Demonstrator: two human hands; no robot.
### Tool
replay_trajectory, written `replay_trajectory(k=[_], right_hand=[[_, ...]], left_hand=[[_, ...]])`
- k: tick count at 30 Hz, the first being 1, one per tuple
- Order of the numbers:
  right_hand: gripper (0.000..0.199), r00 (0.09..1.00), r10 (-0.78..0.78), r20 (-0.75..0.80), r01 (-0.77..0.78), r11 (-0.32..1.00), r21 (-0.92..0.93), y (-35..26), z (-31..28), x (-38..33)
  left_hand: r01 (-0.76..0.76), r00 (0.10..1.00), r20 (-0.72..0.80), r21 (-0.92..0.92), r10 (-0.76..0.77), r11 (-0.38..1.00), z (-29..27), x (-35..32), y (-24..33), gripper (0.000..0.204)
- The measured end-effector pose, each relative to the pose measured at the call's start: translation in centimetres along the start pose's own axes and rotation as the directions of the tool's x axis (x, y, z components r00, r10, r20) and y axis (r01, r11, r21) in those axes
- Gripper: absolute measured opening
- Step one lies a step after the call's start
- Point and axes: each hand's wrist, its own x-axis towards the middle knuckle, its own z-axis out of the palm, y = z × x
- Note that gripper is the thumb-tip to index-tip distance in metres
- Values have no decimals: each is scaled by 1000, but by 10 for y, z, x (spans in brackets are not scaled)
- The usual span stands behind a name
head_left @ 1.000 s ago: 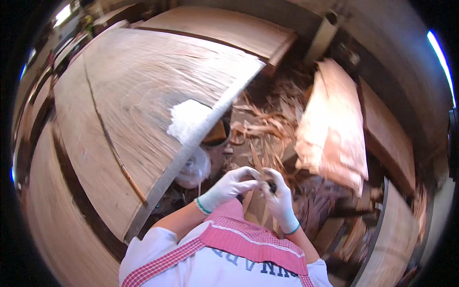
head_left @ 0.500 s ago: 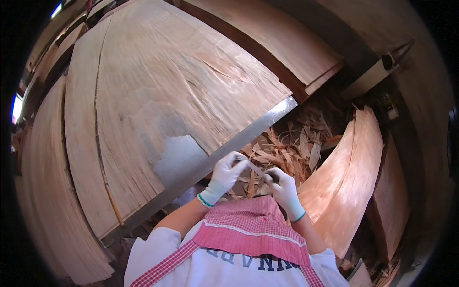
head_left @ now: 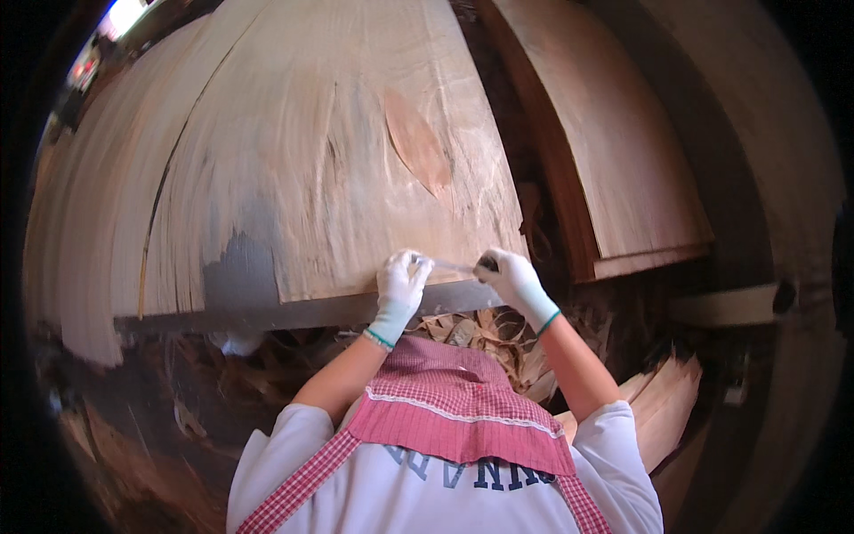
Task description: The person applies adhesive tape to cracks and edges of wood veneer sheets, cuts the tape, and moves sheets between work surfaces in a workshop.
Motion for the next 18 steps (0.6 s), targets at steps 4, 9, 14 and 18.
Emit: replay_trajectory(k=[4, 9, 14, 18], right_hand=[[26, 994, -88, 67, 85, 996, 39, 41, -31, 83], [26, 983, -151, 105, 158, 986, -59, 73, -29, 159], [29, 979, -137, 152, 127, 989, 75, 94, -21, 177], [31, 977, -127, 171, 117, 991, 62, 108, -21, 182]], left_hand=[[75, 973, -231, 344, 7, 936, 45, 46, 16, 20], [136, 927, -369, 506, 72, 852, 91, 98, -4, 16], [201, 856, -491, 601, 160, 774, 112, 108, -15, 16], [159, 941, -321, 703, 109, 693, 115, 107, -3, 24]])
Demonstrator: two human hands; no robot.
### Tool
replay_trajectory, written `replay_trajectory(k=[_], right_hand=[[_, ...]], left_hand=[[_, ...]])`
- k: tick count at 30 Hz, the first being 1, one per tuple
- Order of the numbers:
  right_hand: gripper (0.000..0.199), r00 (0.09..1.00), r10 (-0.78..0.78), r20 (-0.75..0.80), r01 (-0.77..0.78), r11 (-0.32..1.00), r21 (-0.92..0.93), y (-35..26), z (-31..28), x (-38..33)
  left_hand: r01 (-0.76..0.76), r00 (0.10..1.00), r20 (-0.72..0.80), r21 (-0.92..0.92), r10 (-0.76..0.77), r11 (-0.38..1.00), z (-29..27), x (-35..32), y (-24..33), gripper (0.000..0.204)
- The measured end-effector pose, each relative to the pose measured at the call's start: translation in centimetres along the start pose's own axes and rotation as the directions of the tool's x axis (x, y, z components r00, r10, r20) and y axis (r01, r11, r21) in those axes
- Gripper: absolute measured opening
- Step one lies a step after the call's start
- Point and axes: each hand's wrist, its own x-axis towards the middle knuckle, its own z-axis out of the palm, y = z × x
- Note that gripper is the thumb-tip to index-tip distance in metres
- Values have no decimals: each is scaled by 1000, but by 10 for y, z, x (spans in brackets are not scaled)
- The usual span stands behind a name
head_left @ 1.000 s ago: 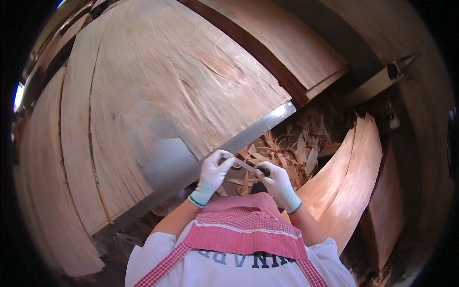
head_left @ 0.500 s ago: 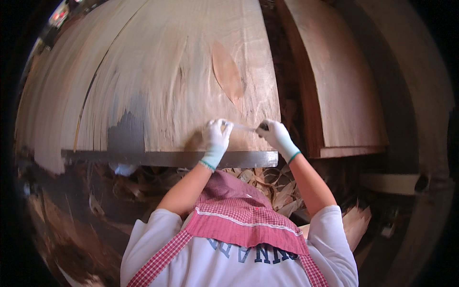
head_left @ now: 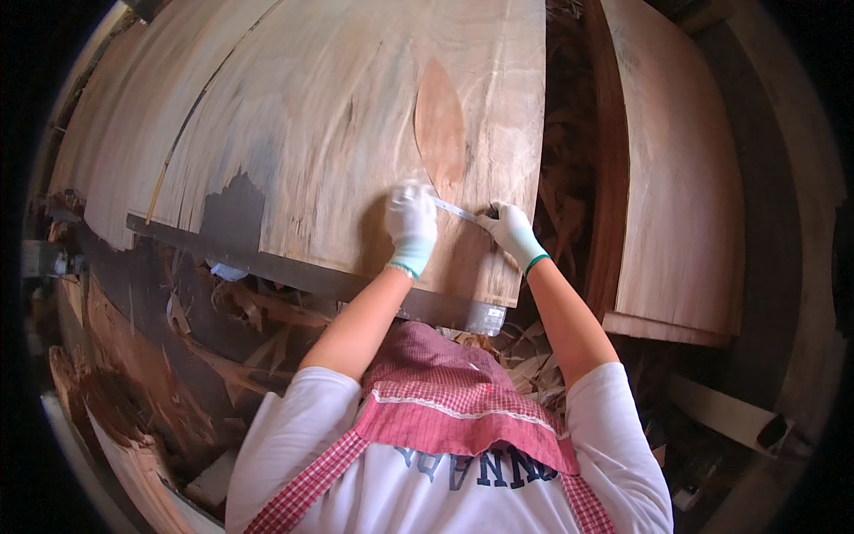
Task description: The person applies adhesive tape to cracks and edges of wood veneer sheets, cuts the tape, and moves sheets between work surfaces in a workshop.
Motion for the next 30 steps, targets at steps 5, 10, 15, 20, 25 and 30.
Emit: replay_trajectory(k=[5, 10, 15, 20, 25, 30], right_hand=[[32, 999, 20, -46, -19, 999, 36, -4, 6, -2], [25, 975, 104, -198, -78, 988, 135, -24, 31, -29], [32, 984, 91, -154, -82, 995, 61, -14, 30, -42], [10, 976, 216, 29, -204, 855, 477, -32, -25, -37], [13, 979, -100, -177, 119, 988, 98, -88, -109, 121], [24, 964, -262, -36, 264, 963, 48, -142, -107, 305]], left_hand=[[-399, 853, 366, -3, 373, 917, 0, -44, 18, 51], [-402, 826, 488, 156, 283, 902, -3, -41, 20, 48], [-395, 815, 528, 206, 238, 895, -2, -32, 32, 46], [-101, 881, 436, -208, 185, 973, -9, 17, 15, 33], [-143, 986, 65, -112, 151, 983, 16, 176, -37, 39], [75, 990, 113, 126, -89, 989, 65, 281, -49, 73]])
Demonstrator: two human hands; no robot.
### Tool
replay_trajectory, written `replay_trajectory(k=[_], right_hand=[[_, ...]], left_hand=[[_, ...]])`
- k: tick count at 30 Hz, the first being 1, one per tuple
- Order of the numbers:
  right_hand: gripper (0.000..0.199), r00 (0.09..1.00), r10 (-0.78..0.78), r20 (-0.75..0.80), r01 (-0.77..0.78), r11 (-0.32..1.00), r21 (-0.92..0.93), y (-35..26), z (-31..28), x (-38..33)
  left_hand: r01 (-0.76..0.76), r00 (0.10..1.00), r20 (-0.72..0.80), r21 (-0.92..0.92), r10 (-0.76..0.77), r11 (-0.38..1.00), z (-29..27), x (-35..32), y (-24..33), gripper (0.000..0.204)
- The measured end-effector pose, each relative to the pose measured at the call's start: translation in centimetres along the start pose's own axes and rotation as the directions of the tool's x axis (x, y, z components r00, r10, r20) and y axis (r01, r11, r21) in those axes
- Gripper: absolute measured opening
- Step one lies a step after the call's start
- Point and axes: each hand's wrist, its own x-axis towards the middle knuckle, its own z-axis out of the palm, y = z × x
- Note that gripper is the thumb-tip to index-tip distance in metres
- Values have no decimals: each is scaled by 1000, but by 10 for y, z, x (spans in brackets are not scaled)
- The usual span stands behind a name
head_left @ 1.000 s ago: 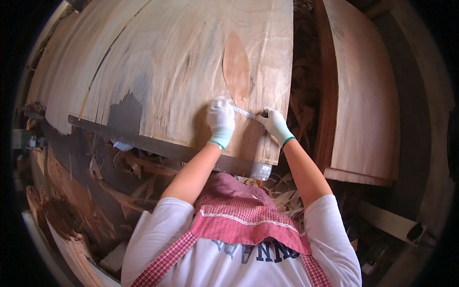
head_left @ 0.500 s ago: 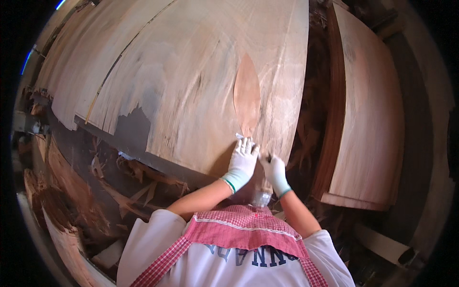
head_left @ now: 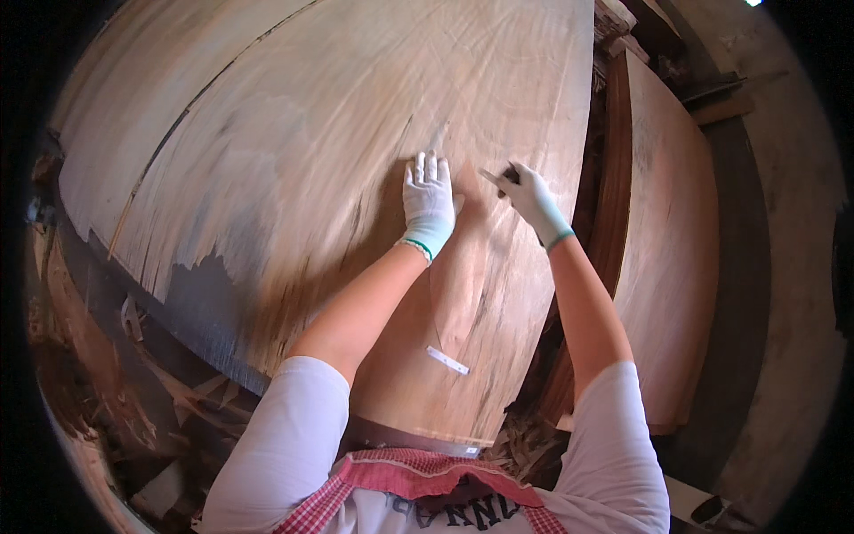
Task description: The person applies adhesive tape to cracks and edges of wood veneer sheets, cuts the tape, and moves sheets between work surfaces in a workshop.
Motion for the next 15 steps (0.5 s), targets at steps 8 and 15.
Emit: replay_trajectory(k=[8, 15], right_hand=[[34, 983, 183, 10, -159, 878, -452, 12, 31, 78], [33, 946, 319, -55, -314, 946, 81, 12, 45, 9]], left_hand=[[-381, 922, 156, 202, 355, 902, 39, 42, -2, 45], [-249, 929, 330, 218, 169, 944, 3, 46, 15, 50]])
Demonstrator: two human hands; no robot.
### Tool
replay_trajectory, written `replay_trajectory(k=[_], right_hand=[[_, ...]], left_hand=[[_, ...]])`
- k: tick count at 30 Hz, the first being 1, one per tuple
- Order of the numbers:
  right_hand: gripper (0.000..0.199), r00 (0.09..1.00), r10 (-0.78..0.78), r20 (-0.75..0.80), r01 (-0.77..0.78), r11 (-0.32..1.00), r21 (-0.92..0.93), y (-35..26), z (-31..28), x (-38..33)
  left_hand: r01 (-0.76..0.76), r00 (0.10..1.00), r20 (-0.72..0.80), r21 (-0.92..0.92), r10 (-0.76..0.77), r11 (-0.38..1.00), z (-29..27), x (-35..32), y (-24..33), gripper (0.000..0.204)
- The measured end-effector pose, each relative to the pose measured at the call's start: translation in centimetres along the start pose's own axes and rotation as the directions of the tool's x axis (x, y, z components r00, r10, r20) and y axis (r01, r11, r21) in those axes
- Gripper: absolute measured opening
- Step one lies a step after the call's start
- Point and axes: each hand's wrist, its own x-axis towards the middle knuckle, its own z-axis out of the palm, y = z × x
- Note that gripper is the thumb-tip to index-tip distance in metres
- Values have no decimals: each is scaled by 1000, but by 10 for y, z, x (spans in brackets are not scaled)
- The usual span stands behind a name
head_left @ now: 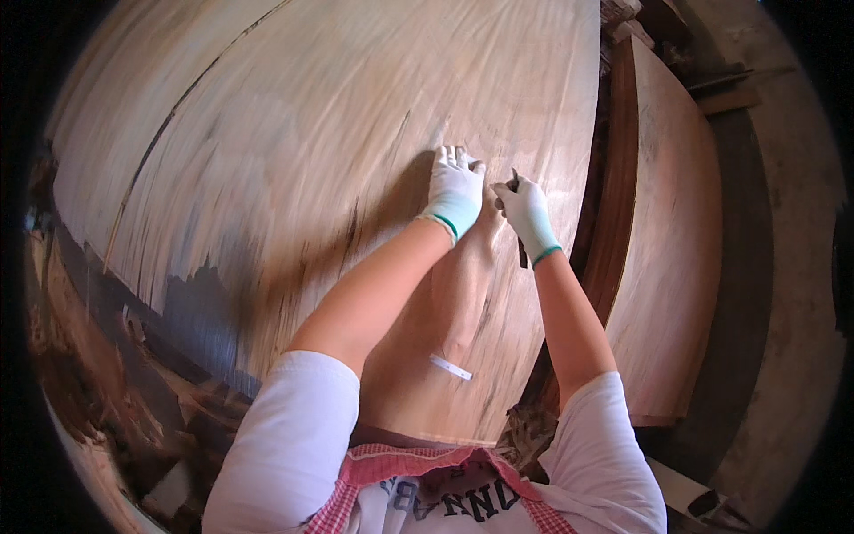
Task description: The person applies adhesive tape to cracks and edges of wood veneer sheets, cuts the tape, and moves sheets between work surfaces in a workshop.
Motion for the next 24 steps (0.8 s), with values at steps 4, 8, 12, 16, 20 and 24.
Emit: replay_trajectory(k=[4, 8, 12, 16, 20, 24], right_hand=[[28, 969, -34, 245, 1, 991, 134, -17, 2, -55], [29, 939, -219, 264, 272, 945, -185, -15, 34, -54], [29, 960, -113, 257, 214, 888, -408, -9, 36, -47], [32, 979, -202, -15, 191, 942, -275, 20, 54, -63], [26, 996, -81, -38, 80, 996, -27, 37, 56, -99], [20, 993, 88, 84, -94, 993, 67, 70, 9, -132]], left_hand=[[-35, 952, -291, -423, -98, 906, 12, -78, -17, 68], [-58, 954, -291, -426, -76, 903, 44, -126, -14, 63], [-115, 956, -287, -166, 64, 979, 41, -137, -10, 50], [-95, 947, -302, 58, 108, 994, 41, -135, -1, 41], [-48, 969, -247, -111, 19, 993, 32, -131, -1, 37], [-260, 919, -376, -359, 116, 896, 24, -163, 29, 37]])
